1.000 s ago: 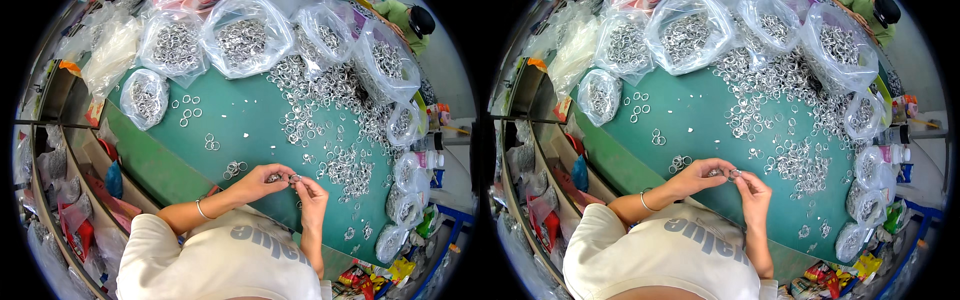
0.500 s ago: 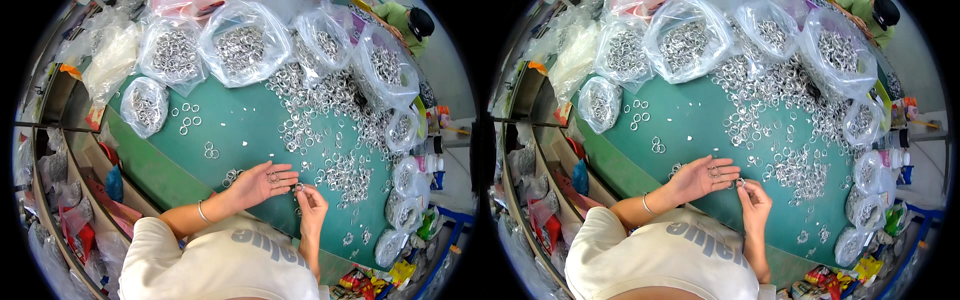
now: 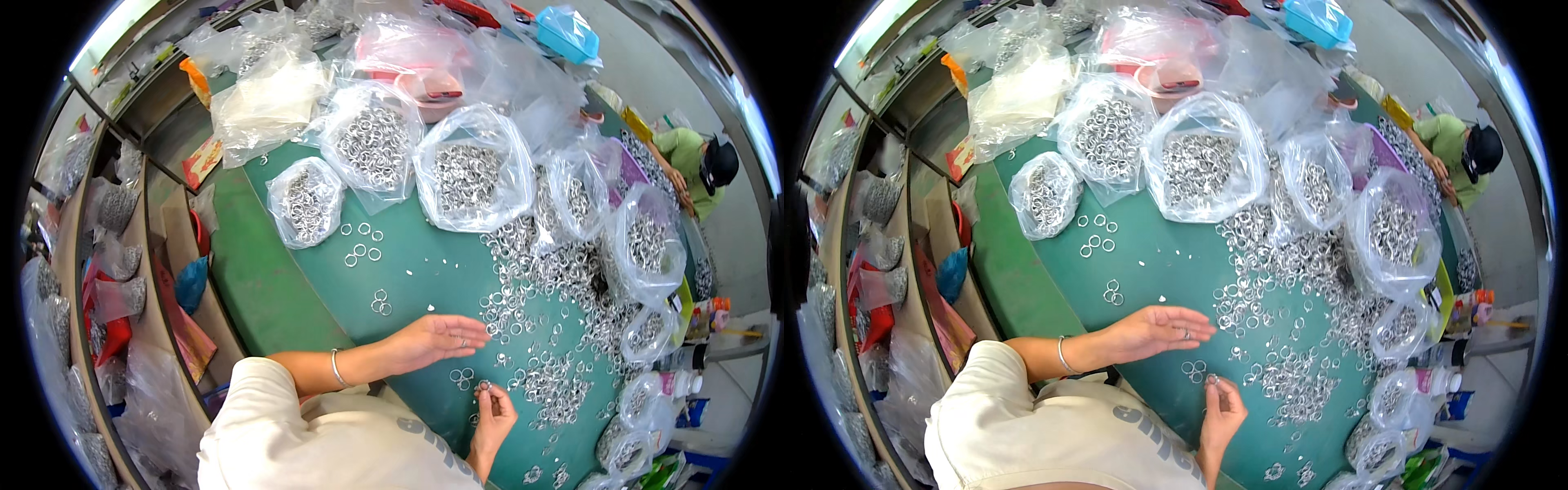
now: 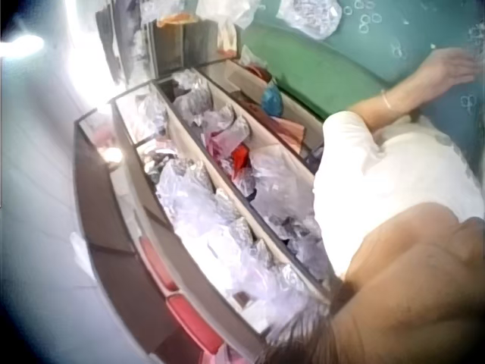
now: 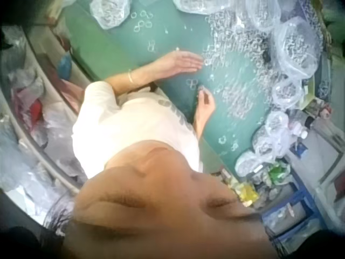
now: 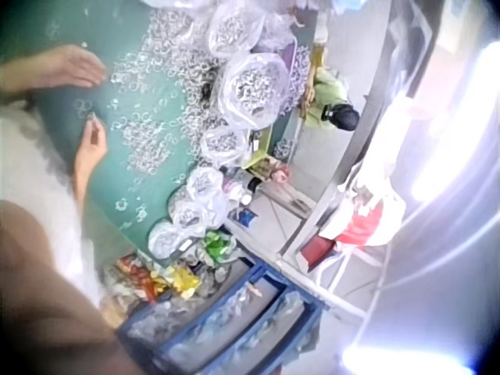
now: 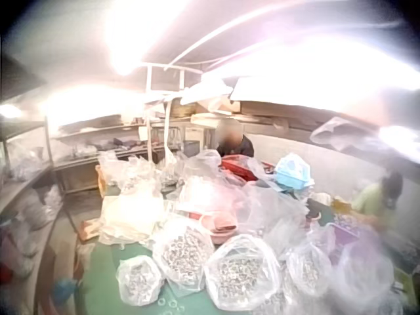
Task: The person sorts small metal rings on a green workbench, picks them up by hand, and reaches to a nearby shelf to retrieve more from a plastic bag.
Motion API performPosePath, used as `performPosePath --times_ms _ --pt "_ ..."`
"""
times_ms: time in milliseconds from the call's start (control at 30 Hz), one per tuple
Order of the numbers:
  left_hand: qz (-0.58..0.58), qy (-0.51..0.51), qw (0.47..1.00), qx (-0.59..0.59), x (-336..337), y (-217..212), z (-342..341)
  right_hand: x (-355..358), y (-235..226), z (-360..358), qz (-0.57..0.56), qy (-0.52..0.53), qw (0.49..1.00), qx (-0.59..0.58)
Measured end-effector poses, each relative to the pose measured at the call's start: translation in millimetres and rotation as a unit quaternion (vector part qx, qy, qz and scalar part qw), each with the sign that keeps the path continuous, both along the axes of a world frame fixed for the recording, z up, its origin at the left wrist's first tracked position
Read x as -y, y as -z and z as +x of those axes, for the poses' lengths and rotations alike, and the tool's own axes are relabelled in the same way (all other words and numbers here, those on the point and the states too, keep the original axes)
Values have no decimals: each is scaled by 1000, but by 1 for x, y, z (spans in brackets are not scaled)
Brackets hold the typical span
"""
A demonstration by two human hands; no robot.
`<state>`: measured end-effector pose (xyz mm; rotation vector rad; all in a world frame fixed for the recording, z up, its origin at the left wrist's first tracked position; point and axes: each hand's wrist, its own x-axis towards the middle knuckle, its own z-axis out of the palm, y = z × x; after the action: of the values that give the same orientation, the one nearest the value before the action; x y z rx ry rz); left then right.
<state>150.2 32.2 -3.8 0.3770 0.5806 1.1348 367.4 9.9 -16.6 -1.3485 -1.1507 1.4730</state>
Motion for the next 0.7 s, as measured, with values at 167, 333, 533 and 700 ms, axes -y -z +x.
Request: performPosePath --times_ms 167,333,533,700 --pt "-2 -151 980 -126 -8 -7 -25 0 5 0 23 -19 1000 0" --pt "109 -441 882 -123 -53 -52 -111 0 5 -1 9 -26 1000 8" --pt "26 -167 946 -275 -42 -37 -64 4 6 -6 -2 -27 1000 10" --pt "183 6 887 -423 -32 -7 -42 7 7 -7 -3 -52 999 11"
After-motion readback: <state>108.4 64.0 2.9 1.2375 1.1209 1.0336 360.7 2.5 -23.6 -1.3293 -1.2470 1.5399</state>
